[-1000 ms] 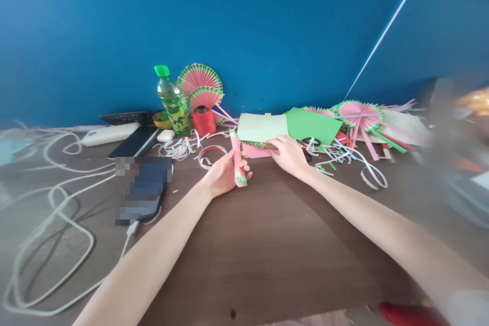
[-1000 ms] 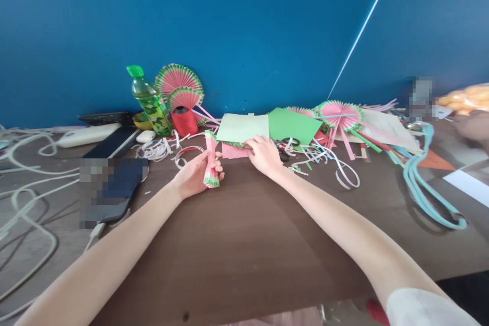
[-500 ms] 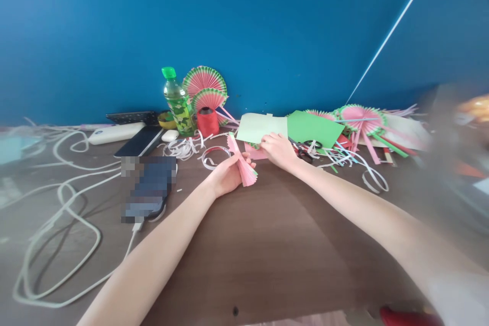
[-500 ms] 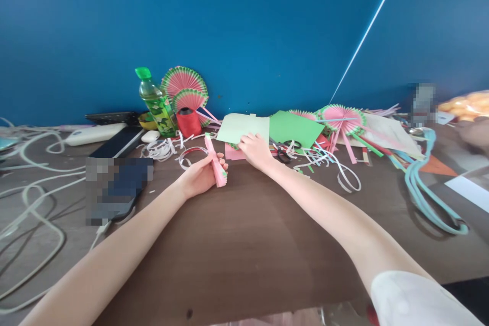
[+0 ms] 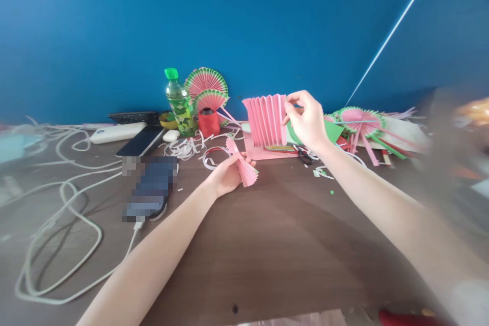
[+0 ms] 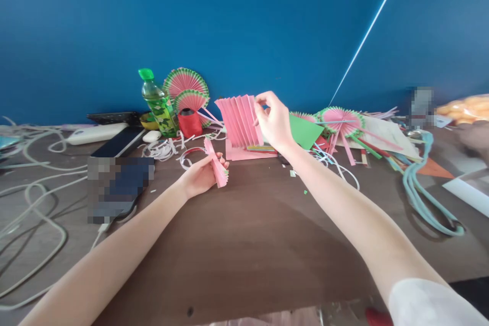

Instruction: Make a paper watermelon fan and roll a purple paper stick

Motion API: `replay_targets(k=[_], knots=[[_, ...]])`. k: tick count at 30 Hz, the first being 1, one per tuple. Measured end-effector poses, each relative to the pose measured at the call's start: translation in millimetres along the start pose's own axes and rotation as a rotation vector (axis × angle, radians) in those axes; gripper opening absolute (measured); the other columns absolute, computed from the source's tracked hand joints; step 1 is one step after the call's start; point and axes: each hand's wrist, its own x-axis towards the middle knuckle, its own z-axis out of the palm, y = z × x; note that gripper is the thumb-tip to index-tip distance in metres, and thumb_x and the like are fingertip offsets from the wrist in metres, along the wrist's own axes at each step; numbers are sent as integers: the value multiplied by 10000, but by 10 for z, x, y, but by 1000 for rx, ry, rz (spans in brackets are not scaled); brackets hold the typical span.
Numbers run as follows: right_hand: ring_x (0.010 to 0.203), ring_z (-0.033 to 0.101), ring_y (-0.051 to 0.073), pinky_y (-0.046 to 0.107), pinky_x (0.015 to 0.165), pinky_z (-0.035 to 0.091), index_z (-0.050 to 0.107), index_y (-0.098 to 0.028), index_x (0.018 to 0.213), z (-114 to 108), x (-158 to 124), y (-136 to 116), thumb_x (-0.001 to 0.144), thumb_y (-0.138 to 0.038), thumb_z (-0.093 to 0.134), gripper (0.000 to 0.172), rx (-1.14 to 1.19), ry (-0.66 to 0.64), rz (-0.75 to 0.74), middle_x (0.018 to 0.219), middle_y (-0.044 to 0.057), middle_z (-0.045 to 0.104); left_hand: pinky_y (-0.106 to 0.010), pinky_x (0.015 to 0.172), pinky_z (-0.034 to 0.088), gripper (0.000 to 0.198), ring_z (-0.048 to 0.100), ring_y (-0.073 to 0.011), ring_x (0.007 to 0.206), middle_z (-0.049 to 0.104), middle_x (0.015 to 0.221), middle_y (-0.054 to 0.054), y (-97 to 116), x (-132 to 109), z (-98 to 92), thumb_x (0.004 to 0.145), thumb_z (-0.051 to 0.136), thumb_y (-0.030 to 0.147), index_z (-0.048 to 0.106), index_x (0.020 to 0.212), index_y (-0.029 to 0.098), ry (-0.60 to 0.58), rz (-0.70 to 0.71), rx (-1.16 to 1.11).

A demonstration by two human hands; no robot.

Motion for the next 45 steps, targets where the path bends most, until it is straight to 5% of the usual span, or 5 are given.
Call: replay_targets(k=[12, 16, 27, 34, 45], knots=[[741, 612, 176, 341, 659, 458, 559, -216, 742, -372, -407, -37, 774, -224, 452, 112, 465, -148, 265, 720, 23, 635, -387, 944, 387, 116, 602, -211, 982, 658, 900, -55, 15, -26, 30, 820, 528, 230, 610, 797, 152, -13, -9, 42], [693, 590, 154, 297, 623, 429, 578, -206, 774, -341, -614, 112, 720, -265, 605, 85, 440, -129, 463, 706, 4, 634, -437, 992, 339, 131, 560, -251, 1082, 642, 1062, -88, 13, -20, 25, 813, 511, 212, 625, 819, 147, -78, -30, 63], [684, 539, 104, 224, 564, 406, 579, -203, 754, -182, -739, 188, 572, -181, 693, 216, 655, 22, 745, 762, -29, 565, -410, 939, 384, 96, 587, -263, 1022, 660, 979, -85, 14, -23, 41, 732, 532, 160, 622, 759, 144, -49, -31, 97], [799, 604, 165, 316, 694, 469, 591, -190, 904, -180, -816, 108, 756, -229, 539, 163, 449, -383, 529, 875, 44, 649, -279, 673, 472, 119, 608, -147, 654, 629, 696, -30, 32, -43, 44, 741, 521, 178, 631, 773, 145, 4, -39, 126], [1070, 531, 205, 397, 875, 408, 585, -299, 1098, -280, -649, -27, 834, -227, 488, 291, 7, -551, -204, 1167, 38, 589, -250, 645, 434, 197, 588, -139, 681, 645, 760, -47, 24, -41, -1, 769, 530, 245, 661, 866, 134, -85, -75, 163]])
